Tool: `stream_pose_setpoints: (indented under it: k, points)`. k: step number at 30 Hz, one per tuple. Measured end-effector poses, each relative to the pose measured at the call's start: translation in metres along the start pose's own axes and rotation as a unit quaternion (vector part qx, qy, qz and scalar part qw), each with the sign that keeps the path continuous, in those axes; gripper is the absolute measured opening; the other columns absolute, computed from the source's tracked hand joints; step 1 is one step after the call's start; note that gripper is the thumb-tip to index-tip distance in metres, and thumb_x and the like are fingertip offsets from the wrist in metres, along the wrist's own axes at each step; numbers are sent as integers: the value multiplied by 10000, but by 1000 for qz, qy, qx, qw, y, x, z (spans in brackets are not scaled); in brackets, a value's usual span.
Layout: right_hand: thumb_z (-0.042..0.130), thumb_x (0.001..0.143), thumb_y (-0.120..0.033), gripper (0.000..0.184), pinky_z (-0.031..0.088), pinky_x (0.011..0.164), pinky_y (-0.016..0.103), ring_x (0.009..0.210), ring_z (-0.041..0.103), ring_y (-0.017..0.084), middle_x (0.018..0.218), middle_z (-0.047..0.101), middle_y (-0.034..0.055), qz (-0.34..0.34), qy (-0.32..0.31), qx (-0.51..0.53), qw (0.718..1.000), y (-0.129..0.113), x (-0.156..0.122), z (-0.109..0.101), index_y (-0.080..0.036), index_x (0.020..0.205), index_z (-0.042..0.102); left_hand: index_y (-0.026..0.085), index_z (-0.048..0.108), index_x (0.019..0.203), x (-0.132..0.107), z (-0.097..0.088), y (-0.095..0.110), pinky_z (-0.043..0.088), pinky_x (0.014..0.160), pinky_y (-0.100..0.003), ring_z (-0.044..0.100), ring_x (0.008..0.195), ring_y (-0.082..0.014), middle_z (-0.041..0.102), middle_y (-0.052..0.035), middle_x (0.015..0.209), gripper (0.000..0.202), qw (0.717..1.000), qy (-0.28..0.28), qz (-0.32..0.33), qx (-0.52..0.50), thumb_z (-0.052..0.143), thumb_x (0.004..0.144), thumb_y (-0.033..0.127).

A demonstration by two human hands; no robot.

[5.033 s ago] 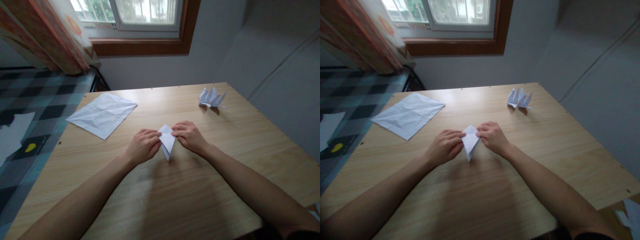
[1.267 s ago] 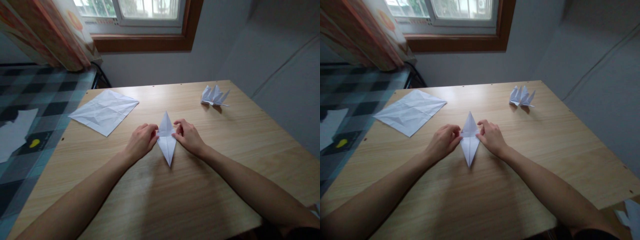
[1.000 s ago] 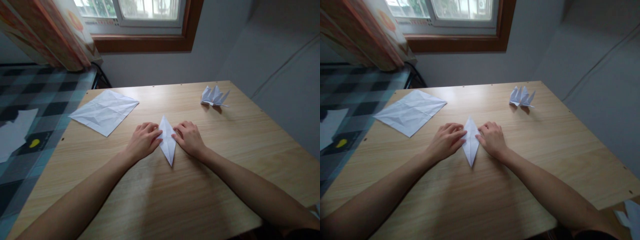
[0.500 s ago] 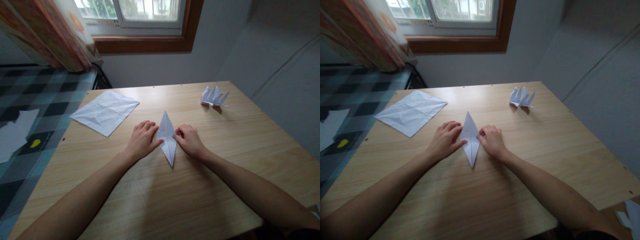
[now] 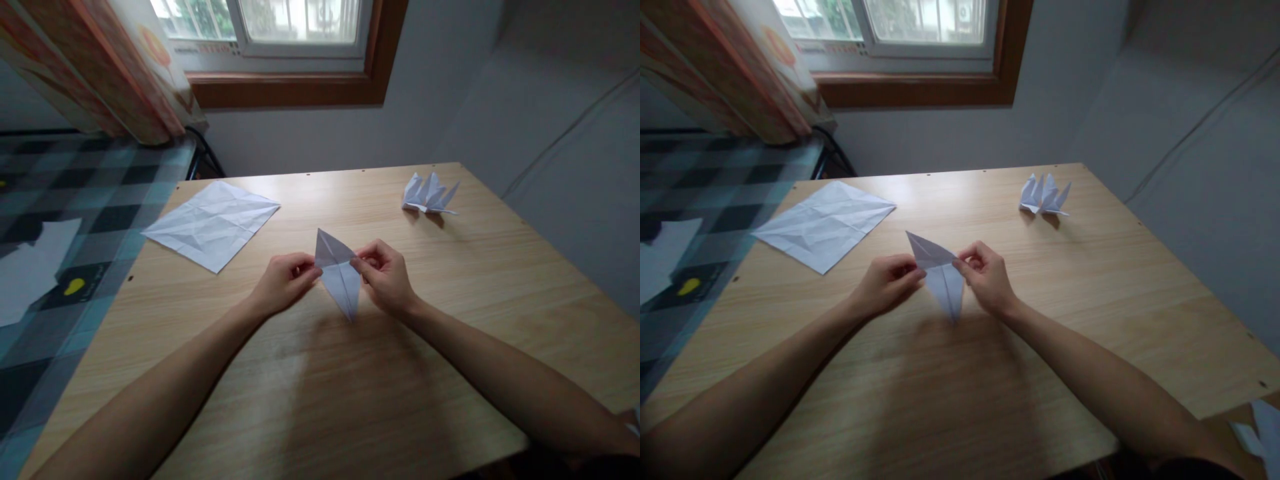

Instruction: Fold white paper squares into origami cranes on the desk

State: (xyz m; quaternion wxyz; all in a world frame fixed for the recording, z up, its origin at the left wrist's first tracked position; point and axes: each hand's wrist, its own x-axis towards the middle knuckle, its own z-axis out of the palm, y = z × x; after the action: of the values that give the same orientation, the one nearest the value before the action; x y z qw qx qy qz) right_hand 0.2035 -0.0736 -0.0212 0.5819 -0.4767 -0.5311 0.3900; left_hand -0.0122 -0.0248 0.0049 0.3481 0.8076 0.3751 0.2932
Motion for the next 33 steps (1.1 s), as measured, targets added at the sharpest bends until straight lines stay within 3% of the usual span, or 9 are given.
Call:
stream_pose_setpoints:
  k: [3, 7, 9, 11, 14, 17, 19, 27, 33]
  points:
    - [715, 842, -369, 172, 397, 421, 224, 446, 475, 88, 606, 548, -69, -15, 12, -7, 1000, -4, -5, 1, -238, 880, 611, 147, 712, 970, -2, 3, 4, 383, 498, -192, 507, 523, -91, 609, 30, 601, 222, 998, -6, 0, -65, 599, 886, 319]
    - [630, 898, -310, 142, 580, 625, 324, 675, 678, 161, 871, 728, 19, -178, 81, -151, 969, -17, -14, -4, -276, 1033, 653, 172, 742, 916, -9, 9, 11, 384, 475, -182, 510, 483, -77, 632, 31, 570, 164, 990, 112, 82, -27, 610, 899, 268]
    - [581, 920, -285, 134, 597, 753, 385, 814, 716, 197, 928, 754, 33, -248, 52, -222, 941, -21, -17, -8, -305, 1011, 677, 197, 750, 930, -14, 10, 11, 415, 503, -190, 549, 504, -76, 700, 15, 652, 144, 971, 188, 148, 18, 615, 906, 242]
    - [540, 932, -272, 165, 587, 814, 407, 894, 718, 205, 967, 763, 28, -283, -25, -266, 921, -20, -16, -12, -322, 971, 692, 217, 744, 986, -16, 9, 9, 460, 565, -204, 620, 590, -91, 752, -7, 789, 163, 950, 219, 207, 76, 596, 917, 209]
    - [506, 930, -232, 211, 564, 833, 390, 925, 702, 193, 1007, 764, 38, -296, -110, -304, 899, -13, -8, -16, -281, 913, 711, 214, 732, 1043, -13, 8, 2, 509, 683, -261, 672, 778, -148, 755, -47, 945, 236, 944, 146, 221, 194, 539, 916, 167]
    - [502, 894, -168, 236, 527, 842, 381, 872, 669, 197, 911, 768, 48, -289, -115, -329, 892, -7, 2, -18, -228, 791, 706, 222, 745, 1006, -9, 7, -1, 508, 749, -353, 619, 838, -214, 704, -66, 895, 263, 938, 32, 169, 301, 515, 887, 175]
    - [497, 861, -134, 252, 490, 874, 392, 857, 644, 205, 831, 756, 37, -264, -126, -354, 889, -7, 5, -19, -219, 719, 687, 233, 742, 1009, -8, 8, 0, 494, 794, -394, 587, 887, -237, 679, -73, 928, 264, 930, -7, 151, 335, 520, 874, 188]
    - [613, 854, -258, 85, 412, 877, 372, 946, 569, 238, 928, 676, 75, -191, -203, -472, 837, -13, 2, -16, -199, 825, 665, 221, 702, 1036, -11, 11, 7, 458, 911, -469, 557, 1119, -293, 666, -100, 1197, 265, 916, -25, 154, 368, 536, 954, 410]
    - [701, 853, -429, 247, 380, 856, 384, 985, 544, 264, 1016, 646, 86, -147, -160, -524, 823, -11, 5, -20, -204, 807, 611, 226, 743, 1011, -11, 11, 7, 443, 974, -503, 539, 1215, -333, 668, -107, 1249, 241, 916, -3, 148, 372, 601, 926, 402]
